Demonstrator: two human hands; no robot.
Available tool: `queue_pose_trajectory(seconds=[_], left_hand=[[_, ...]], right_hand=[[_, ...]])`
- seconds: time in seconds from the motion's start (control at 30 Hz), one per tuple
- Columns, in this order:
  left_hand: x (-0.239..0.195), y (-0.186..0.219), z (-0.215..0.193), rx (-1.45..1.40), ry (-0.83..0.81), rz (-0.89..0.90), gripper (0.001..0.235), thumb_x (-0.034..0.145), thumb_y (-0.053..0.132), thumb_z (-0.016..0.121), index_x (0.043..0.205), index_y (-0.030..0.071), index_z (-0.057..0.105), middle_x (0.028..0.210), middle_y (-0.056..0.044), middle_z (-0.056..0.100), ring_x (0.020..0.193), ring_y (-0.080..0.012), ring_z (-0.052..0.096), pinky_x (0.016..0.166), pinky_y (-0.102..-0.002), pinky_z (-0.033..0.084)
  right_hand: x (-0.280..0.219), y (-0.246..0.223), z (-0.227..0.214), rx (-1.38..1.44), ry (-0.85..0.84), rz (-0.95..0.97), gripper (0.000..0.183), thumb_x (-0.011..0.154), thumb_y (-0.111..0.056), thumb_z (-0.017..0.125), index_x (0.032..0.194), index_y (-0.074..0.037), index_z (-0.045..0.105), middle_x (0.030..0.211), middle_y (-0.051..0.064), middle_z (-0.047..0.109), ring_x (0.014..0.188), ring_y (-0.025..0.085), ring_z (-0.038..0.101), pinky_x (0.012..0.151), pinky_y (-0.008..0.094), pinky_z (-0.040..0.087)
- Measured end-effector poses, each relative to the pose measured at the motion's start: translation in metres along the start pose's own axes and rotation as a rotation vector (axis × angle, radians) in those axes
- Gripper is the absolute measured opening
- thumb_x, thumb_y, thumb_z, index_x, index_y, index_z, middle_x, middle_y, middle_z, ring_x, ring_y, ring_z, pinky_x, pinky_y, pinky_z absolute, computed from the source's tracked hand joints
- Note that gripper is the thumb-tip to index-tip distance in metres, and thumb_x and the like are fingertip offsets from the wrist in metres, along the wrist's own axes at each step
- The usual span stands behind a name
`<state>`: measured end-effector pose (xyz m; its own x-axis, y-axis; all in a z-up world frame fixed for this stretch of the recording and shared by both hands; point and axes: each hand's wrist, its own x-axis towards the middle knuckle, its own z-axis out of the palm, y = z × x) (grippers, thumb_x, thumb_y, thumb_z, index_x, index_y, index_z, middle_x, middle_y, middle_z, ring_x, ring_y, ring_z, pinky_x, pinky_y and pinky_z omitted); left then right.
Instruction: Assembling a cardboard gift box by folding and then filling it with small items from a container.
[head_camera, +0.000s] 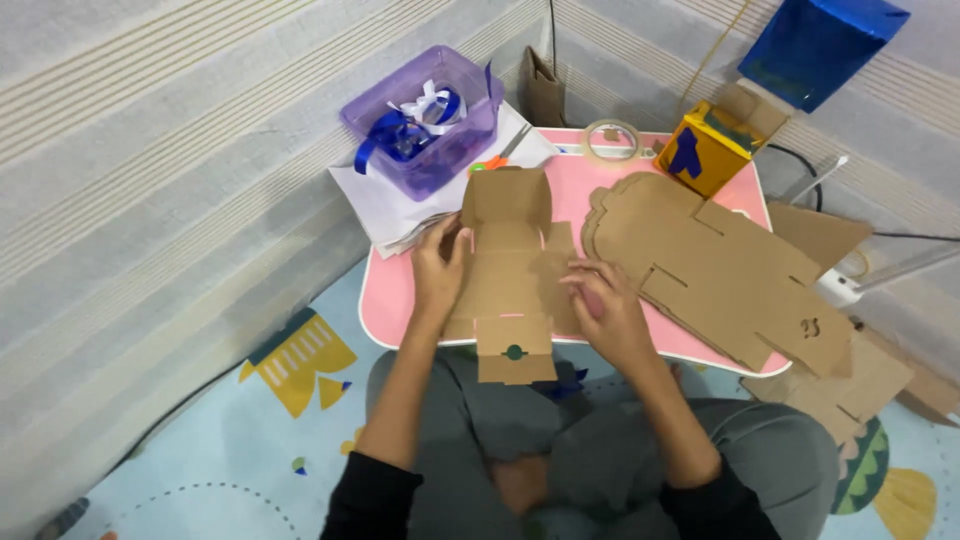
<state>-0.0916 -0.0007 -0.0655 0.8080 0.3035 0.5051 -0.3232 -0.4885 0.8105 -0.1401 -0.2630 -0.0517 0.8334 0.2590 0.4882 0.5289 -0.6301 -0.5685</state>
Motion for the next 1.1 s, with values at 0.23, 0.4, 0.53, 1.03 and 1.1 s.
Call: queue_pose_trajectory(seconds=[0.23,0.4,0.53,1.03,1.1], left_hand=[[-0.002,-0.010,-0.002,-0.055,0.064,-0.004,0.026,0.096,0.011,0.065,0.121,0.010,0.072,0.108,-0.012,0.076,0.106,-0.0319,0.070,0.098,-0.042,0.053],[-0.001,-0.011,0.001,-0.036,0.071,0.059,0.035,0.089,-0.003,0.063,0.121,0.011,0.070,0.110,-0.011,0.075,0.108,-0.0322,0.069,0.100,-0.043,0.052],[-0.012,0.010,-0.009,0.146,0.072,0.133,0.046,0.080,-0.006,0.070,0.122,0.012,0.068,0.121,-0.009,0.070,0.119,-0.0325,0.063,0.108,-0.047,0.045],[-0.048,0.011,0.010,0.526,-0.134,0.009,0.023,0.089,0.014,0.066,0.112,0.015,0.071,0.128,-0.008,0.058,0.126,-0.0343,0.050,0.098,-0.049,0.046],[-0.048,0.010,0.010,0.455,-0.218,0.067,0.024,0.089,0.011,0.064,0.111,0.017,0.070,0.127,-0.006,0.057,0.130,-0.0362,0.046,0.101,-0.051,0.045]], right_hand=[[-0.011,-0.004,-0.039,-0.050,-0.219,0.293,0.038,0.087,-0.017,0.068,0.125,-0.014,0.071,0.120,0.023,0.069,0.108,0.048,0.065,0.094,0.057,0.051],[-0.031,0.020,-0.015,-0.076,-0.161,0.480,0.040,0.085,-0.024,0.071,0.124,-0.021,0.073,0.115,0.015,0.073,0.103,0.040,0.070,0.087,0.050,0.056],[-0.005,-0.012,-0.016,-0.090,-0.033,0.402,0.030,0.087,-0.025,0.072,0.117,-0.023,0.076,0.121,0.012,0.071,0.103,0.037,0.069,0.088,0.047,0.056],[0.118,0.011,0.031,-0.553,-0.206,0.096,0.033,0.102,-0.034,0.058,0.135,-0.032,0.062,0.166,0.012,0.016,0.151,0.045,0.009,0.116,0.070,0.022],[0.129,0.020,0.034,-0.680,-0.242,0.142,0.031,0.103,-0.038,0.058,0.131,-0.028,0.067,0.165,0.014,0.019,0.152,0.045,0.010,0.115,0.067,0.027]])
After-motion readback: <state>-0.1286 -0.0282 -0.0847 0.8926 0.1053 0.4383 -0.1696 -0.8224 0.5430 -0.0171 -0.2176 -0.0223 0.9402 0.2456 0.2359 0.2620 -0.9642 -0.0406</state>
